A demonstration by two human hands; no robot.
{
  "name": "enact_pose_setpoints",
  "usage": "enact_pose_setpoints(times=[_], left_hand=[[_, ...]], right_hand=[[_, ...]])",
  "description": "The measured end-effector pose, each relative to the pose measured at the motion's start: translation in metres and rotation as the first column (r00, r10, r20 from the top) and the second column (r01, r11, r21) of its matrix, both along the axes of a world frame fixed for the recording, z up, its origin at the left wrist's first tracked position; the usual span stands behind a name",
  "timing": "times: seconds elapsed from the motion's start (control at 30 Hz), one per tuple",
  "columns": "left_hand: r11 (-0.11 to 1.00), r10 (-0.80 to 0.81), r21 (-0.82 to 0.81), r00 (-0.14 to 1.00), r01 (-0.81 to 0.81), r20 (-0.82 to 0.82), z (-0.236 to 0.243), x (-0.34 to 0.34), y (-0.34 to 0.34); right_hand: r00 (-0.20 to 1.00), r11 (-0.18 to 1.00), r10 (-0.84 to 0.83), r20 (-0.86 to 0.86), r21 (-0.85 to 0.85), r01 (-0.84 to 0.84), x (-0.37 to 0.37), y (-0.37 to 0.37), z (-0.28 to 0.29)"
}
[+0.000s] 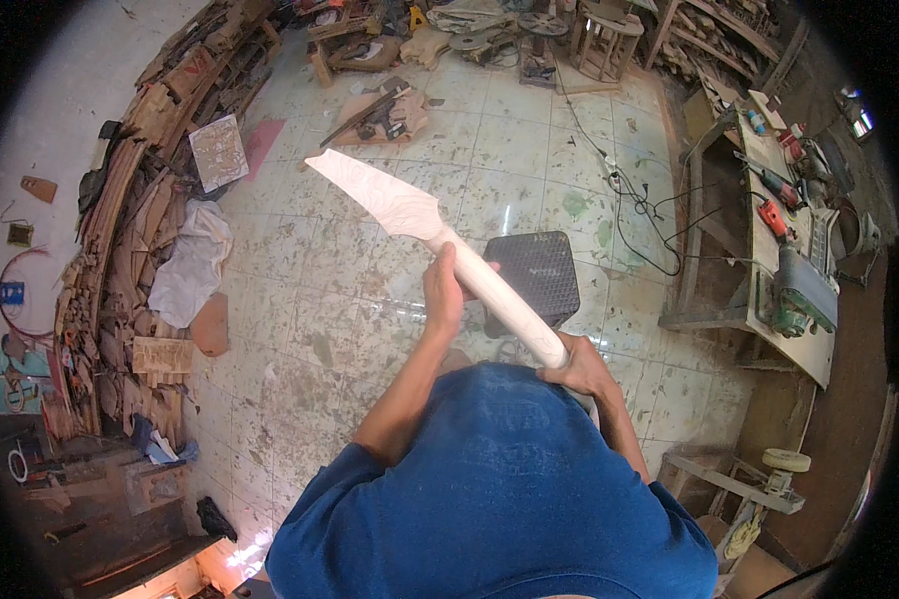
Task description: The person uses a metal ruler to measure the alignment of a guitar neck against the body and then uses a screwdriver to fasten screws into the neck joint.
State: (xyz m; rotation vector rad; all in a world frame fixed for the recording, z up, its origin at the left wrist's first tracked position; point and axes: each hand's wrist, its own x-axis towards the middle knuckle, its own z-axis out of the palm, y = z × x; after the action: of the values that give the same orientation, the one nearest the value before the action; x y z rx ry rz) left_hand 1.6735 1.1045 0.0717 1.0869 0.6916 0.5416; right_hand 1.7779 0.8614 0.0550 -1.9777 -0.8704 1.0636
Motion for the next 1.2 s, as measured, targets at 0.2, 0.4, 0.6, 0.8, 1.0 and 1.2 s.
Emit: enact_pose_setpoints(times=[0.2,0.4,0.6,0.8,1.0,1.2], left_hand=[[0.999,-0.010,0.045,1.000,0.009,0.030,-0.008,0.000,0.007],[1.000,-0.025,-0.014,0.987,0.028,0.156,-0.025,-0.003,0.010],[1.000,0.010,0.000,0.983,-0.010,0.183,-0.019,-0.006,0.007],[0.997,0.076,-0.013,0.981,-0.075,0.176,-0.010,-0.008,0.003],[0.993,0.103,-0.076,0.978,-0.091,0.179,-0.008,-0.010,0.001],[0.989,0.122,-0.114,0.965,-0.098,0.232,-0.008,-0.012,0.001]], right_hand=[[0.988,0.999,-0.002,0.152,-0.036,0.007,-0.004,0.003,0.010],[0.958,0.998,-0.046,0.284,-0.021,0.054,-0.009,0.003,0.013],[0.937,0.998,-0.044,0.347,-0.020,0.055,-0.009,0.002,0.011],[0.927,0.998,-0.058,0.372,-0.008,0.065,-0.015,0.005,0.017],[0.908,0.998,-0.048,0.416,-0.013,0.059,-0.020,0.004,0.013],[0.891,0.999,-0.043,0.453,0.012,0.042,-0.021,0.003,0.012]])
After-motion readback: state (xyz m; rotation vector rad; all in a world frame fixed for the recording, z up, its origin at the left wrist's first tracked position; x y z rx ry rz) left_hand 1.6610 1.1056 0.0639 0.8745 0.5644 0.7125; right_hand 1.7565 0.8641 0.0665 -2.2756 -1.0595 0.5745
